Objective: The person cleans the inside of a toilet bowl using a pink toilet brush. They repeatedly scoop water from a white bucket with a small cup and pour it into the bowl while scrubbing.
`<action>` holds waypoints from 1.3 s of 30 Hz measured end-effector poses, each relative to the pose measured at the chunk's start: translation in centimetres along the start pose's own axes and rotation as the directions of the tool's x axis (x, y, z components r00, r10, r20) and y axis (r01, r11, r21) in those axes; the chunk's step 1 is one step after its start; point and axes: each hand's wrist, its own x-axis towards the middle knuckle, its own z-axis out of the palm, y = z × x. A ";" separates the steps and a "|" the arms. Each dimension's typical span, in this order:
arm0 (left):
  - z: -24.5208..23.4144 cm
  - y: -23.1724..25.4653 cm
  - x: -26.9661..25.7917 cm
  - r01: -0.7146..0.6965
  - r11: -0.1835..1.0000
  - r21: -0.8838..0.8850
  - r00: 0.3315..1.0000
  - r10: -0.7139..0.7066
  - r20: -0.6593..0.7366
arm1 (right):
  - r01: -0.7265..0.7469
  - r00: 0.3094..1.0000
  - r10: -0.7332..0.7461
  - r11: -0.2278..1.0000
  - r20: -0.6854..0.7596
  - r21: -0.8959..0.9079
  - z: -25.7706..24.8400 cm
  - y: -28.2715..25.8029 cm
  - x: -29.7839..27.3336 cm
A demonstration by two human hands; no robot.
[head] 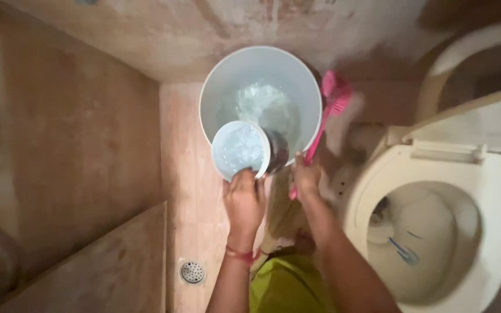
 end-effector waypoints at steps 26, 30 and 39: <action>-9.0 26.5 -7.9 -0.297 0.912 -0.283 0.541 0.405 0.737 | 0.248 0.968 -0.232 0.945 0.100 -0.214 -43.4 12.9 -29.3; -9.0 28.1 -9.5 -0.319 0.888 -0.330 0.659 0.458 0.597 | 0.088 0.992 -0.061 0.966 0.115 -0.244 -43.7 9.0 -30.1; -14.5 25.7 -11.9 -0.168 0.943 -0.289 0.889 0.272 0.369 | 0.162 0.985 -0.140 0.952 0.101 -0.261 -43.2 5.0 -28.4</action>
